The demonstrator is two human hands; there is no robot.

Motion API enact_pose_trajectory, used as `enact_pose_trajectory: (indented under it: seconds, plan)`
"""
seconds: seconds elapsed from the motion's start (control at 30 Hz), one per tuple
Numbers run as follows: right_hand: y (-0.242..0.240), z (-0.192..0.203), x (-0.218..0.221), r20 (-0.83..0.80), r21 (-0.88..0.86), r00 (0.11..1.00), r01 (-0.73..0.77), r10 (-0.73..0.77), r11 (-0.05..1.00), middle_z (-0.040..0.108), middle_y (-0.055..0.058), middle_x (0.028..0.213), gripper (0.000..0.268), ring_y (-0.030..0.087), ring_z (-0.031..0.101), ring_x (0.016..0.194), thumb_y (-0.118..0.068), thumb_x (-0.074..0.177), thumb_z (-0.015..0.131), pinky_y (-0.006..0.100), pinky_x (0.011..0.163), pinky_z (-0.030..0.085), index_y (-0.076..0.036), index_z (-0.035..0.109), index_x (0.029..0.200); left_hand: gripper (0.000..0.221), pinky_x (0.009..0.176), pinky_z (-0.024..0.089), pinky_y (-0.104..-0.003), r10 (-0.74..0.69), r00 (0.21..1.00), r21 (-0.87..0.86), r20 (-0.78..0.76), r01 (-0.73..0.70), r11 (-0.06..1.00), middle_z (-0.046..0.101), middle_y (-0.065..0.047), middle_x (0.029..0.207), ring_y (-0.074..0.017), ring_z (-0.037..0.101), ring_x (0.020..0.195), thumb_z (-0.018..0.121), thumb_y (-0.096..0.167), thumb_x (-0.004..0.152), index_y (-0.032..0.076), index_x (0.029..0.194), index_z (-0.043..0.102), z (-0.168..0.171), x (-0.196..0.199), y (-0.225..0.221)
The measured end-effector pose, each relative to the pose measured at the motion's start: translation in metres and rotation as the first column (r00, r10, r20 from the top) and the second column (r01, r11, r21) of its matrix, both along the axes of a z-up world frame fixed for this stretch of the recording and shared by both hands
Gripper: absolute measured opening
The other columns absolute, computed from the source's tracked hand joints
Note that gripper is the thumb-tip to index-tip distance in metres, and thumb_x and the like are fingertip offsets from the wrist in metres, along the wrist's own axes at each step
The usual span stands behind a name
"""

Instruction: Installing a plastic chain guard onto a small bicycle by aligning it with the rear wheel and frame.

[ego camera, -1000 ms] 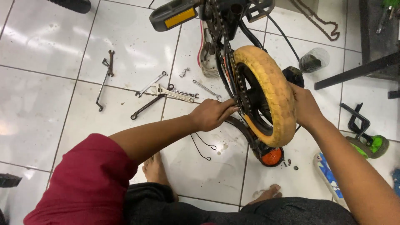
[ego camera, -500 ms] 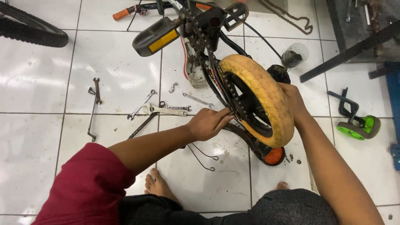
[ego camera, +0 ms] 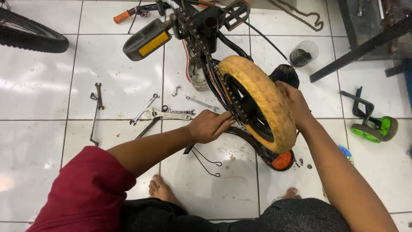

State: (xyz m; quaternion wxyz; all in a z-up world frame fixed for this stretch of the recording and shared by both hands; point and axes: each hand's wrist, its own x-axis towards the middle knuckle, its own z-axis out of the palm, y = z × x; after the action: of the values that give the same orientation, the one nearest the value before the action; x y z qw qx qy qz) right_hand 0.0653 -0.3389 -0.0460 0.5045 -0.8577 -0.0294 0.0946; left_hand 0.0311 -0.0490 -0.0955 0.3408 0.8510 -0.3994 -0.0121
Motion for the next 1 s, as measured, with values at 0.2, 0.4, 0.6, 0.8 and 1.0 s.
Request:
enact_pose_trajectory:
  seconds: [0.2, 0.4, 0.6, 0.8, 1.0]
  plan:
    - [0.009, 0.012, -0.002, -0.016, -0.019, 0.996, 0.088, -0.088, 0.996, 0.064, 0.008, 0.064, 0.047, 0.018, 0.059, 0.068, -0.038, 0.113, 0.052, 0.034, 0.071, 0.047, -0.010, 0.075, 0.083, 0.028, 0.056, 0.056, -0.044, -0.020, 1.000, -0.026, 0.005, 0.020, 0.999, 0.060, -0.012, 0.053, -0.0372, 0.066, 0.051, 0.033, 0.034, 0.110, 0.014, 0.099, 0.049, -0.010, 0.003, 0.001]
    - [-0.008, -0.026, -0.010, -0.109, 0.058, 0.989, 0.102, -0.095, 0.993, 0.056, 0.009, 0.066, 0.065, 0.024, 0.054, 0.069, -0.049, 0.116, 0.031, 0.037, 0.070, 0.045, -0.008, 0.064, 0.079, 0.032, 0.055, 0.055, -0.043, -0.029, 0.998, -0.034, -0.060, 0.027, 0.999, 0.063, -0.016, 0.057, -0.0371, 0.065, 0.052, 0.036, 0.032, 0.111, 0.010, 0.095, 0.055, -0.006, 0.000, 0.003]
    - [-0.054, 0.000, -0.069, -0.185, -0.050, 0.973, 0.132, -0.139, 0.990, 0.050, 0.007, 0.060, 0.045, 0.019, 0.048, 0.059, -0.029, 0.113, 0.044, 0.034, 0.061, 0.042, -0.005, 0.064, 0.080, 0.040, 0.052, 0.054, -0.044, -0.078, 0.934, 0.048, -0.349, 0.101, 0.994, 0.065, -0.014, 0.056, -0.0376, 0.064, 0.049, 0.043, 0.036, 0.107, 0.010, 0.083, 0.062, -0.029, -0.024, 0.013]
    - [-0.180, -0.111, -0.169, -0.085, -0.232, 0.813, 0.546, -0.576, 0.805, 0.058, 0.007, 0.075, 0.033, 0.022, 0.055, 0.073, -0.031, 0.116, 0.038, 0.040, 0.074, 0.046, -0.014, 0.065, 0.107, 0.045, 0.046, 0.053, -0.034, -0.343, 0.863, 0.213, -0.369, 0.438, 0.873, 0.059, -0.007, 0.052, -0.0279, 0.063, 0.046, 0.046, 0.041, 0.107, 0.016, 0.072, 0.058, -0.038, -0.063, -0.010]
    - [-0.227, -0.145, -0.230, 0.063, -0.587, 0.708, 0.596, -0.704, 0.547, 0.069, 0.028, 0.106, 0.074, 0.042, 0.067, 0.106, -0.047, 0.096, 0.079, 0.053, 0.092, 0.052, -0.004, 0.043, 0.143, 0.038, 0.053, 0.055, -0.032, -0.291, 0.852, 0.320, -0.435, 0.449, 0.835, 0.058, -0.006, 0.058, -0.0281, 0.064, 0.054, 0.051, 0.042, 0.105, 0.016, 0.077, 0.059, -0.038, -0.060, -0.045]
